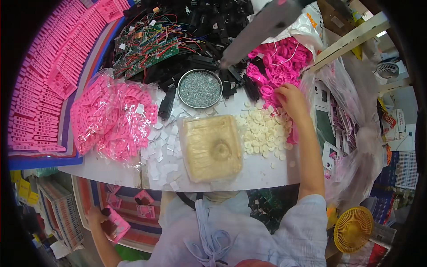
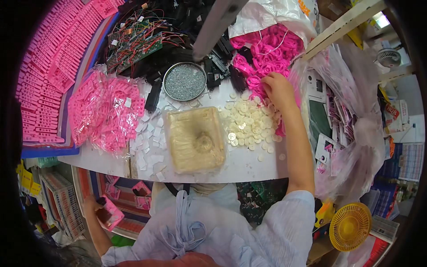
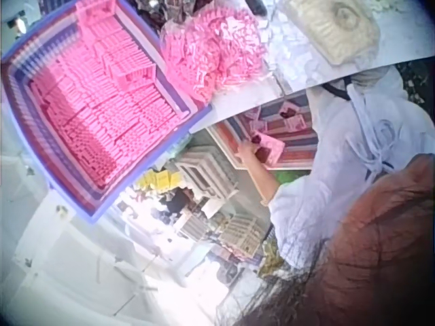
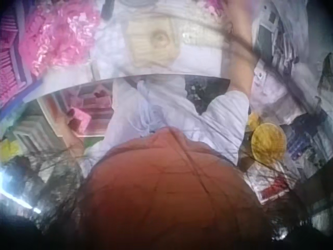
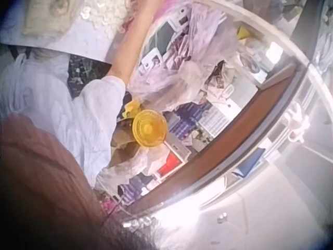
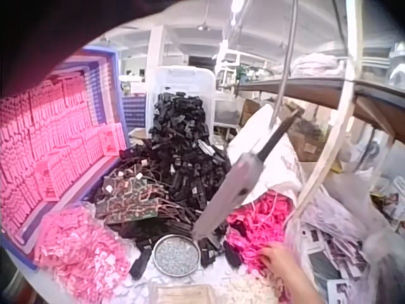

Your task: Assembling pink plastic toy banks by installing circuit boards and decorative components using a glue gun.

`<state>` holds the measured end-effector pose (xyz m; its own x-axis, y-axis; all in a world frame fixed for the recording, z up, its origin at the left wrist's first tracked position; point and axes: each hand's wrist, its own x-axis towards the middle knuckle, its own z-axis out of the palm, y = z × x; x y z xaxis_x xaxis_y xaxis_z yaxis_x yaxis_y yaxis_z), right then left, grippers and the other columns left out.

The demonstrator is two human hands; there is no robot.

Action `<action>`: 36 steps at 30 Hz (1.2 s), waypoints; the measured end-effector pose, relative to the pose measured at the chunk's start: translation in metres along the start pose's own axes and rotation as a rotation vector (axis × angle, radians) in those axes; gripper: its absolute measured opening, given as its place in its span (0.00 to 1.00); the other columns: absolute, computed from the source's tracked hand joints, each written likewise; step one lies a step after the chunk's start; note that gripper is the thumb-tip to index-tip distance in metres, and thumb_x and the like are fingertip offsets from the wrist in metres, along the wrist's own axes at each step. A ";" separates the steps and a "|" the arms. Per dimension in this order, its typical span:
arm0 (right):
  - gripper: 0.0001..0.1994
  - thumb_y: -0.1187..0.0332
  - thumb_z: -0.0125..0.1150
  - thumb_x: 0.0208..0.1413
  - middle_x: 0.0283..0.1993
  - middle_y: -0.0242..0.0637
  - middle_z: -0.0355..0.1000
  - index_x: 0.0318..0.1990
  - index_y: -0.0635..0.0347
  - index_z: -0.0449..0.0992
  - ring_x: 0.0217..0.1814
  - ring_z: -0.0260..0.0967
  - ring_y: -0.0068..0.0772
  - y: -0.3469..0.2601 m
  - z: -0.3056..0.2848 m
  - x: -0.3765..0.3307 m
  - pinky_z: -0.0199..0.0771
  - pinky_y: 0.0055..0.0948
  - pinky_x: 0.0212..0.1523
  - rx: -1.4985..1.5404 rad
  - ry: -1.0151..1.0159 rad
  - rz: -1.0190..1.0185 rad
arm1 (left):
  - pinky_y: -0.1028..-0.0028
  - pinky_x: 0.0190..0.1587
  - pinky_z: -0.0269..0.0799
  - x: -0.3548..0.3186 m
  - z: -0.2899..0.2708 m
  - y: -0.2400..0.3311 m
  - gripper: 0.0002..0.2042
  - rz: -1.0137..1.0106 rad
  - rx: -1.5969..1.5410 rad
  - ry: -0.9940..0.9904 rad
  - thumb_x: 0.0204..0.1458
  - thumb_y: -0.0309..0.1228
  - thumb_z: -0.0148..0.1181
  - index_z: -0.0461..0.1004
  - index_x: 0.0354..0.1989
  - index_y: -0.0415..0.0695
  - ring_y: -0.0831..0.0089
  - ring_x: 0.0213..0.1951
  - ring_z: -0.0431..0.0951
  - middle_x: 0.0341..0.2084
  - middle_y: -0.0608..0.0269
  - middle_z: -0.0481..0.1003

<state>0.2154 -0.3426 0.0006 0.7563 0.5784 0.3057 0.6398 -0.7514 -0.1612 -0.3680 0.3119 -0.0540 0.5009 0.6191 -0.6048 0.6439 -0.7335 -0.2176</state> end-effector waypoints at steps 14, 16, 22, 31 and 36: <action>0.10 0.75 0.62 0.51 0.42 0.39 0.76 0.42 0.56 0.81 0.46 0.73 0.48 0.002 -0.004 -0.006 0.75 0.42 0.44 0.071 -0.100 -0.071 | 0.59 0.39 0.72 -0.101 -0.157 0.330 0.15 1.204 -0.217 0.218 0.46 0.30 0.67 0.74 0.42 0.43 0.55 0.37 0.77 0.34 0.56 0.75; 0.09 0.74 0.62 0.52 0.41 0.39 0.76 0.41 0.56 0.80 0.45 0.73 0.49 0.006 0.000 -0.002 0.74 0.43 0.43 0.041 -0.092 -0.072 | 0.59 0.40 0.72 -0.100 -0.164 0.361 0.15 1.319 -0.232 0.269 0.47 0.30 0.67 0.74 0.43 0.44 0.55 0.38 0.77 0.35 0.57 0.75; 0.05 0.71 0.63 0.54 0.37 0.43 0.75 0.37 0.58 0.77 0.41 0.72 0.50 0.015 -0.013 0.000 0.72 0.44 0.39 -0.173 0.132 -0.009 | 0.61 0.41 0.72 -0.098 -0.161 0.424 0.12 1.539 -0.270 0.284 0.49 0.31 0.65 0.74 0.42 0.44 0.58 0.38 0.77 0.34 0.60 0.74; 0.06 0.67 0.65 0.49 0.28 0.40 0.76 0.31 0.58 0.77 0.29 0.76 0.41 -0.164 -0.020 -0.055 0.75 0.38 0.30 0.493 -0.291 0.160 | 0.59 0.52 0.69 -0.088 -0.125 0.439 0.20 1.548 -0.515 0.414 0.49 0.34 0.66 0.74 0.51 0.43 0.57 0.49 0.74 0.48 0.56 0.73; 0.08 0.64 0.64 0.50 0.27 0.41 0.75 0.31 0.57 0.75 0.31 0.76 0.46 -0.189 0.022 -0.048 0.76 0.43 0.31 0.271 -0.314 0.004 | 0.56 0.57 0.65 -0.081 -0.117 0.447 0.29 1.490 -0.426 0.523 0.47 0.38 0.67 0.70 0.57 0.40 0.55 0.57 0.69 0.56 0.53 0.69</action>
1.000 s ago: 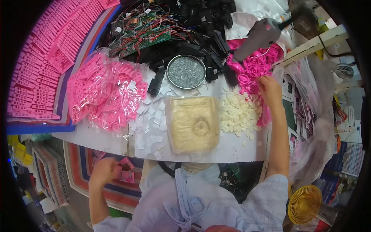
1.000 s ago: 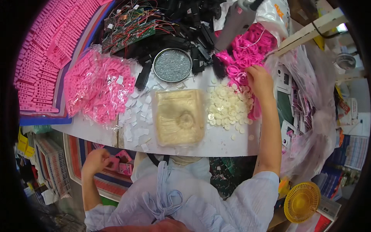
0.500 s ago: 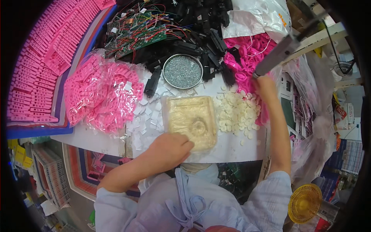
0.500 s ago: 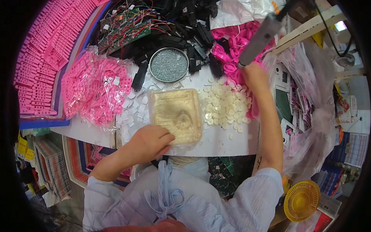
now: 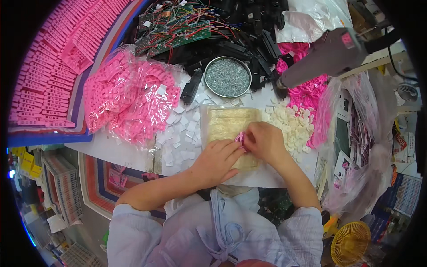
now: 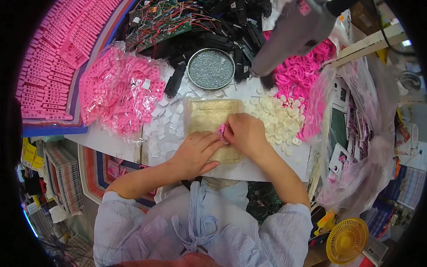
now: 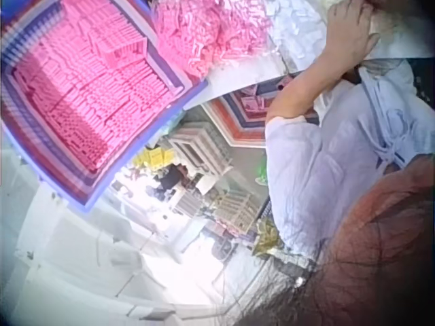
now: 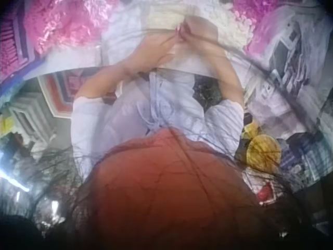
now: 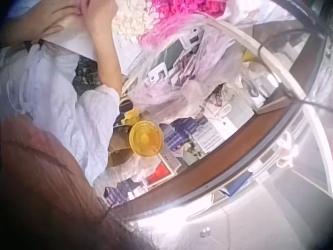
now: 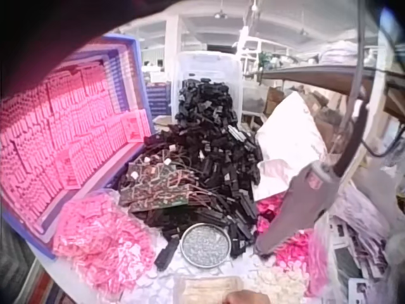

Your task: Assembling pink plastic toy banks by installing circuit boards and decorative components using a glue gun.

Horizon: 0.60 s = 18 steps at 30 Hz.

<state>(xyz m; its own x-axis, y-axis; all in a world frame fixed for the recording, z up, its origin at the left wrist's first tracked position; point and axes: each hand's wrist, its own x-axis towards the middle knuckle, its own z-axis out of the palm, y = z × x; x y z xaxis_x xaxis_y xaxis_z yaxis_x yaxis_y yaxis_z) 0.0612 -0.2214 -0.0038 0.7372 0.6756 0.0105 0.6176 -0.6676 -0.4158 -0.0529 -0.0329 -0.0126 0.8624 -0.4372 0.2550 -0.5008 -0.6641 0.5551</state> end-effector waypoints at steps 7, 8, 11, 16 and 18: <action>0.07 0.64 0.63 0.47 0.27 0.44 0.77 0.31 0.57 0.78 0.32 0.78 0.48 -0.022 -0.012 0.015 0.77 0.44 0.32 -0.177 -0.208 0.009 | 0.53 0.64 0.58 -0.012 0.014 -0.003 0.33 -0.046 0.122 -0.114 0.48 0.44 0.67 0.68 0.61 0.41 0.57 0.63 0.64 0.60 0.53 0.66; 0.07 0.64 0.63 0.47 0.27 0.44 0.77 0.30 0.56 0.79 0.32 0.78 0.49 -0.021 -0.014 0.017 0.77 0.44 0.33 -0.185 -0.221 0.000 | 0.52 0.65 0.57 -0.011 0.018 -0.002 0.33 -0.055 0.131 -0.124 0.48 0.44 0.67 0.68 0.62 0.41 0.57 0.64 0.63 0.61 0.53 0.66; 0.06 0.64 0.64 0.43 0.28 0.42 0.78 0.30 0.52 0.81 0.32 0.77 0.49 -0.021 -0.014 0.024 0.76 0.45 0.33 -0.176 -0.315 0.036 | 0.51 0.68 0.53 -0.005 0.014 0.004 0.33 -0.115 0.077 -0.244 0.49 0.44 0.67 0.67 0.63 0.43 0.57 0.68 0.60 0.62 0.54 0.66; 0.10 0.63 0.65 0.46 0.27 0.43 0.77 0.37 0.52 0.80 0.32 0.77 0.49 -0.013 -0.009 0.020 0.74 0.46 0.32 -0.140 -0.284 0.039 | 0.50 0.66 0.57 -0.008 -0.017 -0.009 0.33 -0.027 0.011 -0.115 0.49 0.43 0.67 0.68 0.63 0.46 0.55 0.67 0.62 0.61 0.54 0.67; 0.12 0.64 0.66 0.48 0.25 0.40 0.75 0.40 0.54 0.78 0.28 0.74 0.45 -0.013 -0.023 0.013 0.72 0.42 0.30 -0.001 -0.200 0.023 | 0.48 0.63 0.61 -0.021 -0.057 -0.010 0.32 0.074 0.054 0.144 0.48 0.43 0.67 0.68 0.63 0.47 0.54 0.65 0.64 0.60 0.53 0.67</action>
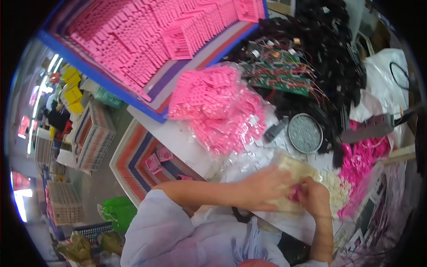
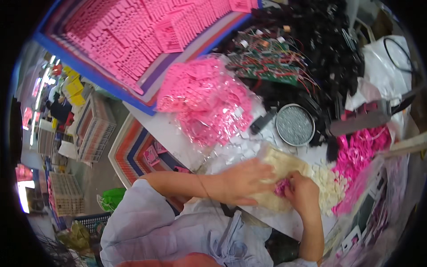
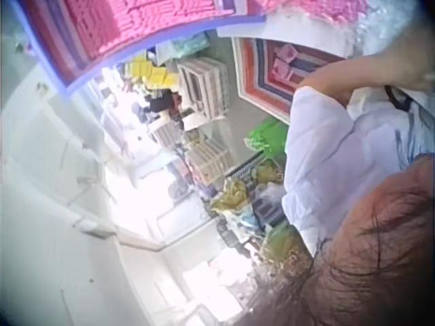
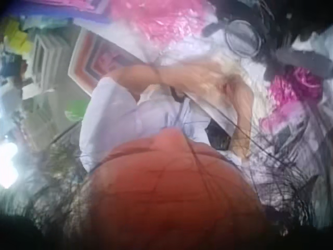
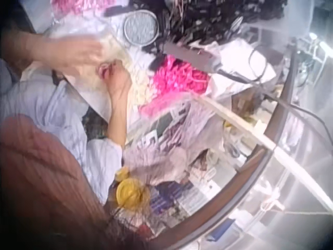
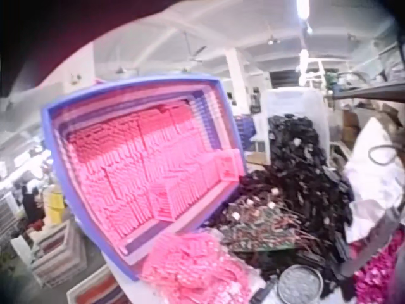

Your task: Assembling pink plastic toy banks by installing circuit boards and decorative components using a glue gun.

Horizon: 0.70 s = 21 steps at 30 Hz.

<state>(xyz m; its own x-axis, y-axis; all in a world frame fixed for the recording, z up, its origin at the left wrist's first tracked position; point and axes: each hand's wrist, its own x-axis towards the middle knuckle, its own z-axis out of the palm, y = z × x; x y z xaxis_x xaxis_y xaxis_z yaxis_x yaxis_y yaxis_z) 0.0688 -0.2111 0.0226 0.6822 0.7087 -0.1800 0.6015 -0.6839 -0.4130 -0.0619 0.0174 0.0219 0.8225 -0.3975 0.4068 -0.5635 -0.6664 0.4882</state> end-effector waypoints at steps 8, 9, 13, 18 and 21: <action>0.13 0.73 0.67 0.45 0.23 0.38 0.70 0.41 0.61 0.77 0.23 0.69 0.35 0.035 -0.014 -0.056 0.67 0.33 0.26 0.315 0.201 0.137 | 0.59 0.46 0.74 -0.048 -0.248 -0.235 0.17 -0.893 0.433 0.514 0.53 0.44 0.62 0.80 0.41 0.43 0.57 0.43 0.80 0.40 0.48 0.79; 0.13 0.73 0.67 0.45 0.24 0.37 0.70 0.41 0.61 0.77 0.23 0.69 0.34 0.037 -0.011 -0.060 0.67 0.33 0.26 0.315 0.192 0.147 | 0.56 0.49 0.74 -0.074 -0.271 -0.281 0.20 -0.939 0.613 0.464 0.54 0.48 0.61 0.81 0.45 0.46 0.57 0.47 0.79 0.44 0.48 0.78; 0.12 0.72 0.67 0.46 0.23 0.37 0.70 0.39 0.61 0.78 0.23 0.69 0.35 0.032 -0.020 -0.089 0.67 0.33 0.26 0.263 0.226 0.245 | 0.44 0.58 0.67 -0.048 -0.278 -0.367 0.28 -1.238 0.831 0.232 0.54 0.57 0.57 0.76 0.58 0.54 0.51 0.61 0.70 0.61 0.47 0.69; 0.10 0.69 0.67 0.47 0.23 0.39 0.70 0.37 0.60 0.79 0.24 0.69 0.40 0.036 -0.021 -0.112 0.68 0.36 0.28 0.182 0.284 0.211 | 0.54 0.37 0.78 -0.105 -0.314 -0.491 0.14 -0.889 1.394 -0.209 0.55 0.39 0.54 0.84 0.32 0.45 0.57 0.34 0.84 0.29 0.50 0.82; 0.12 0.67 0.68 0.47 0.26 0.43 0.72 0.37 0.64 0.79 0.27 0.70 0.40 0.038 -0.032 -0.132 0.70 0.35 0.30 0.054 0.218 0.370 | 0.61 0.25 0.73 -0.123 -0.280 -0.522 0.11 -0.803 1.462 -0.035 0.53 0.34 0.55 0.83 0.26 0.47 0.64 0.24 0.81 0.21 0.58 0.80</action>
<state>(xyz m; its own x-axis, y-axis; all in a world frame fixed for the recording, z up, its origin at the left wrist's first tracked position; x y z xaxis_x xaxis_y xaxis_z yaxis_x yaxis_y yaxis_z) 0.0151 -0.3363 0.0589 0.9229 0.3608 -0.1345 0.2817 -0.8708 -0.4030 0.1092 0.5910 -0.0664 0.8603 0.3155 0.4005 0.5001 -0.6750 -0.5424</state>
